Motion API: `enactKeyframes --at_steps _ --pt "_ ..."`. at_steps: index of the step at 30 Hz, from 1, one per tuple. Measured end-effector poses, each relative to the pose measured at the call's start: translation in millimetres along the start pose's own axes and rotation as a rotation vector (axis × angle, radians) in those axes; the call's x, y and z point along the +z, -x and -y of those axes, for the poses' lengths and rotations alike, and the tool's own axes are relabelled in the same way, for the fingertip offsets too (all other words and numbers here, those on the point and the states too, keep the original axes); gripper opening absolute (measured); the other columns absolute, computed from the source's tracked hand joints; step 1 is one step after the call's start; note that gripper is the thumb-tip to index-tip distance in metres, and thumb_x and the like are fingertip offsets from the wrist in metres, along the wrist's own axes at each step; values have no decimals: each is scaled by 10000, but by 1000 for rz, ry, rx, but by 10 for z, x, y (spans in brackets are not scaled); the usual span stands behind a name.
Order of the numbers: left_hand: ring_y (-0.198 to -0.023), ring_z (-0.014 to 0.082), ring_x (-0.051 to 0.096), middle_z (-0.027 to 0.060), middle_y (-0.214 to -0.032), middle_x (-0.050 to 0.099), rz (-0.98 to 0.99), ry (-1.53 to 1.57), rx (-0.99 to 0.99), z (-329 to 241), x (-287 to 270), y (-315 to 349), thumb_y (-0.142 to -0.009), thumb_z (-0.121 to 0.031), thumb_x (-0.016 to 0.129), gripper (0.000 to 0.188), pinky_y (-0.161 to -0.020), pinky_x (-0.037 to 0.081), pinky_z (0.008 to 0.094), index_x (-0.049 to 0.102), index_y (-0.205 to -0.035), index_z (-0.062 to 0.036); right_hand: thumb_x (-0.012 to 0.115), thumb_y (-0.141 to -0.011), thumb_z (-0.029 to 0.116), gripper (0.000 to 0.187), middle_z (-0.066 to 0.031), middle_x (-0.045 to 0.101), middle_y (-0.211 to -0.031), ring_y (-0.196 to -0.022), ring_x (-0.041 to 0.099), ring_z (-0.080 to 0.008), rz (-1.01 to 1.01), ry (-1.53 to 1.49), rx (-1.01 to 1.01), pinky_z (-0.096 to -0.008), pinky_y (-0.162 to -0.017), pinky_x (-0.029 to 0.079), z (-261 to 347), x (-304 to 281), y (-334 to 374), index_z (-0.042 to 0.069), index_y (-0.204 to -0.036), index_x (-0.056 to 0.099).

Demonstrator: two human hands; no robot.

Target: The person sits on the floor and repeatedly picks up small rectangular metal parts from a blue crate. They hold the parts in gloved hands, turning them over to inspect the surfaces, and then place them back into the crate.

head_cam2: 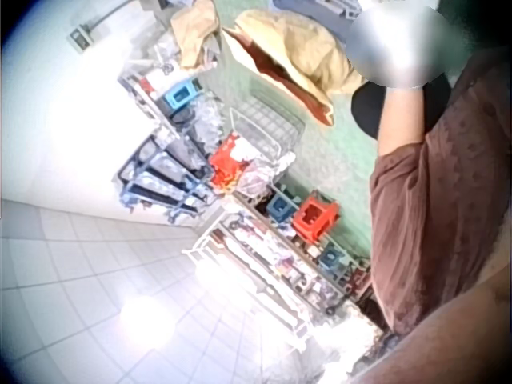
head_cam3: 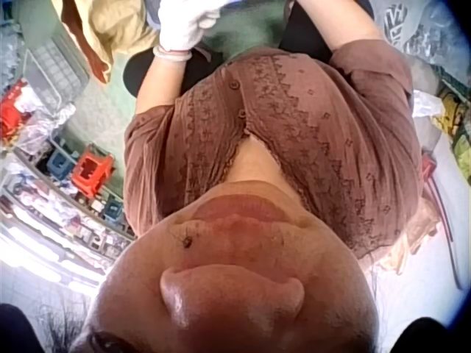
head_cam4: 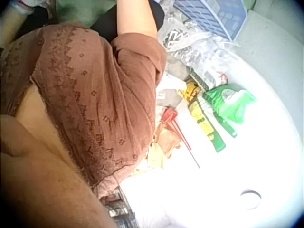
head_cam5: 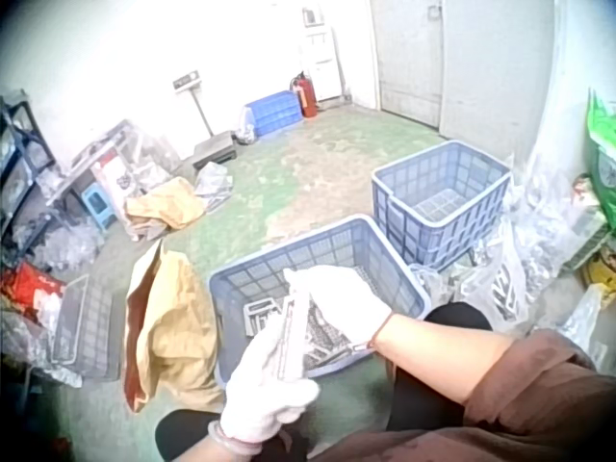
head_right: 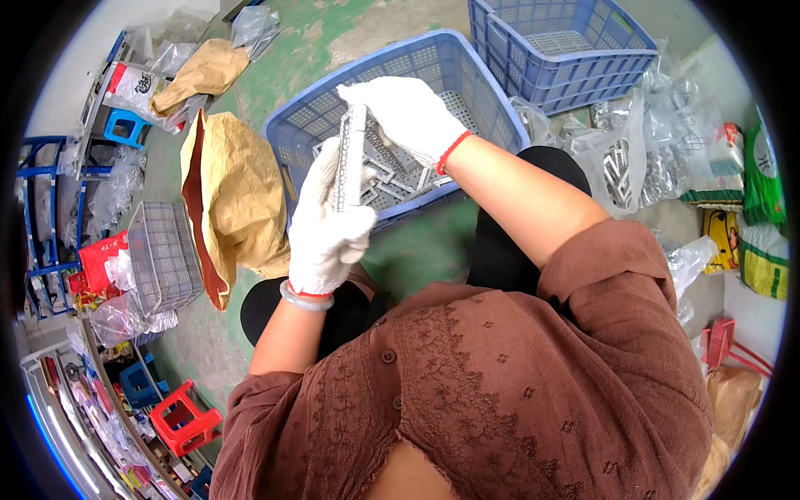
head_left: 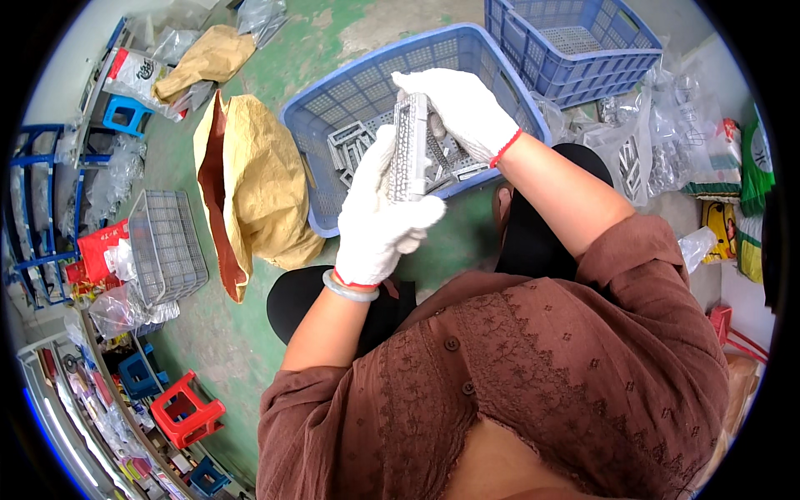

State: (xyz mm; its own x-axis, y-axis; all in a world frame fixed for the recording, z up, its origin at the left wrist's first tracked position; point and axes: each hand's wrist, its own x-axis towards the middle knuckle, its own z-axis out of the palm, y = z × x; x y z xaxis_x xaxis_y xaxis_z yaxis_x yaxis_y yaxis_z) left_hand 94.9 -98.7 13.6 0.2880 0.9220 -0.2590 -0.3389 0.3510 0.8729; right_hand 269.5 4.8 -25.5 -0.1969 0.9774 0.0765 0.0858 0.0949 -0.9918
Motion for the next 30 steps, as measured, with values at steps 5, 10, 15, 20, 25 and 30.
enactKeyframes --at_steps 5,10,15,20,25,30 --pt "-486 48 423 188 -1239 594 274 530 -59 -3 -346 -121 -869 -44 643 763 -413 337 181 274 -1537 -35 563 -965 192 320 -110 659 -961 -761 641 -250 70 316 -153 -353 -709 536 77 -12 16 125 -1268 645" --pt "-450 62 415 269 -1185 600 402 713 -137 24 -502 -153 -954 -199 534 648 -404 358 196 288 -1496 59 519 -940 158 428 -139 668 -1011 -888 661 -310 40 556 -521 -393 -776 542 -95 -61 4 138 -1363 576" --pt "-418 94 409 189 -796 604 524 724 -157 74 -568 -179 -949 -231 514 647 -399 373 217 310 -1438 140 594 -956 314 295 -47 615 -852 -664 572 -149 12 301 -441 -288 -620 482 75 -9 70 65 -1107 643" --pt "-416 100 409 183 -778 599 414 695 -122 17 -498 -149 -907 -240 555 695 -394 373 232 315 -1437 139 631 -968 401 369 8 585 -757 -530 524 -62 21 -37 -149 -222 -521 438 245 1 161 37 -954 692" --pt "-445 98 435 263 -1078 607 447 575 -66 -7 -533 -178 -852 -235 614 793 -405 367 226 276 -1488 97 651 -960 383 338 3 632 -779 -490 481 -50 25 -264 128 -211 -470 394 362 40 156 51 -935 714" --pt "-447 96 439 229 -1042 586 418 445 -27 -54 -488 -183 -790 -163 670 858 -410 358 213 250 -1491 98 666 -953 366 325 1 680 -834 -461 430 -46 26 -323 95 -204 -450 350 360 44 173 48 -927 726"
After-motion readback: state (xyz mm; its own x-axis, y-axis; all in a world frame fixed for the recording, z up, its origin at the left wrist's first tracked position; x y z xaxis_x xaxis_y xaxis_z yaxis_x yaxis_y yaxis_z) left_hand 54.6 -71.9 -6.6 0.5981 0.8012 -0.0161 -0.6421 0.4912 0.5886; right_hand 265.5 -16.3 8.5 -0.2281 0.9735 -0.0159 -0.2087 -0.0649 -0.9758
